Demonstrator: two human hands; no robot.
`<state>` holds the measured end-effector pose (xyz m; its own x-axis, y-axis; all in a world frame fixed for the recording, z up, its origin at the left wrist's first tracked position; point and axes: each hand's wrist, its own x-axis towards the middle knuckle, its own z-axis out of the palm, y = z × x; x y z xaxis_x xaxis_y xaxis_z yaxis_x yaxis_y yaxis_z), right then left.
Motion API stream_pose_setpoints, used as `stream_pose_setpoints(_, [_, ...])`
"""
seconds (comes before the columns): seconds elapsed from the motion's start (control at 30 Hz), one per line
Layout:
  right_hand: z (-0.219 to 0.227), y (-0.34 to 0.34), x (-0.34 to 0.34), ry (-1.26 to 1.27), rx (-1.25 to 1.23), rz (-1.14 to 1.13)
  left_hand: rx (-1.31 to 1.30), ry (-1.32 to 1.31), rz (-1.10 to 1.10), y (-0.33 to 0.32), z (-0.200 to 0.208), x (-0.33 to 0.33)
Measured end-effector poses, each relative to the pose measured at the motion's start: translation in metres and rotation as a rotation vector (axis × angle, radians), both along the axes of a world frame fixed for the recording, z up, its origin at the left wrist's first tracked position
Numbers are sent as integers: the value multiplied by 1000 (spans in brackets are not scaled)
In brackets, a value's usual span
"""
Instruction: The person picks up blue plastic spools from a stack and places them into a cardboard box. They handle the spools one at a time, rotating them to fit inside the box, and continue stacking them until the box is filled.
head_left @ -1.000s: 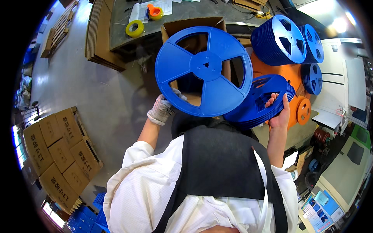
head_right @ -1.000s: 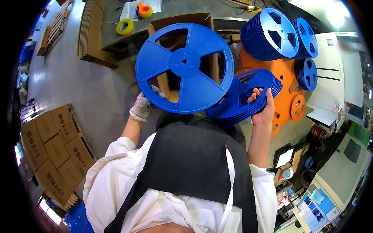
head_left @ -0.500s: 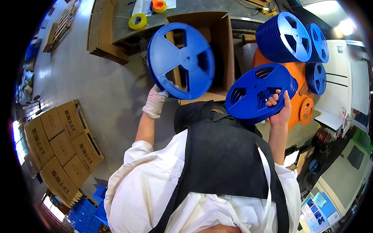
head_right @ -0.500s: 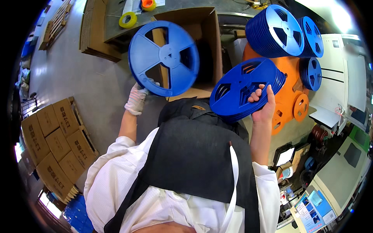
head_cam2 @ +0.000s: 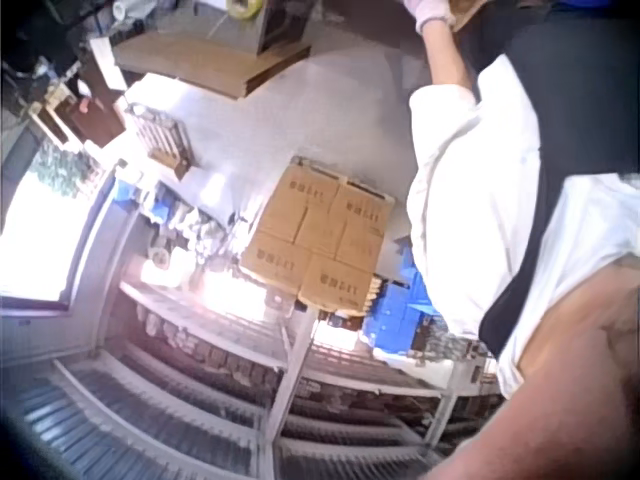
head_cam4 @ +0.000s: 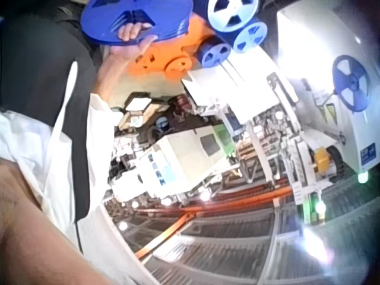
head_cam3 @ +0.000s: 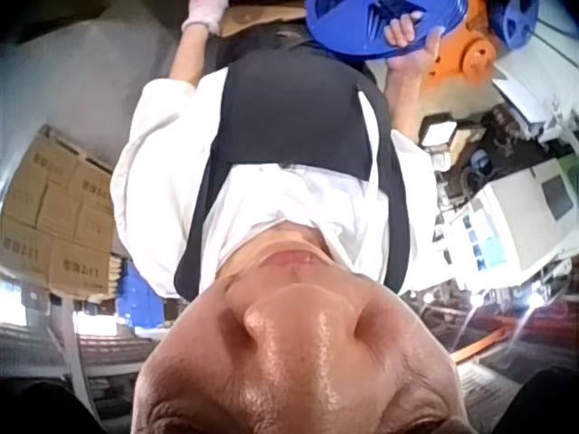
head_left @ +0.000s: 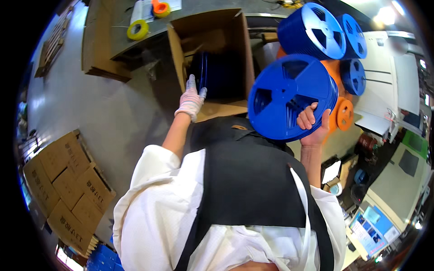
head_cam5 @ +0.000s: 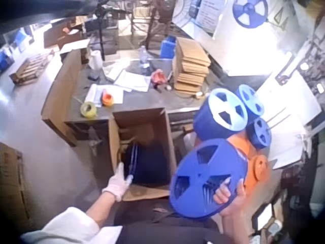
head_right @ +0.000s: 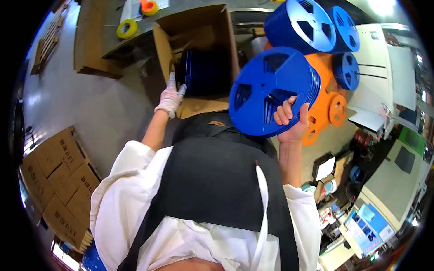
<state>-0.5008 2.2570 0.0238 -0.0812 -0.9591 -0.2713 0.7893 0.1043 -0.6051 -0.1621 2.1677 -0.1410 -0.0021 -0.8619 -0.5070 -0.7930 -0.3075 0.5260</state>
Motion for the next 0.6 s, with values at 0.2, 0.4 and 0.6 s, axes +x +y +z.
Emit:
stream_pose_setpoints(0.2, [11,8,-17,-225,-250,84,-736,231,-163,8,38,-16])
stream_pose_setpoints(0.4, [12,7,-1,-464,-329,143,-976,272,-214,-17,103,-23])
stream_pose_setpoints(0.6, [14,2,11,-492,-297,289,-806,229,-609,-20,166,-115])
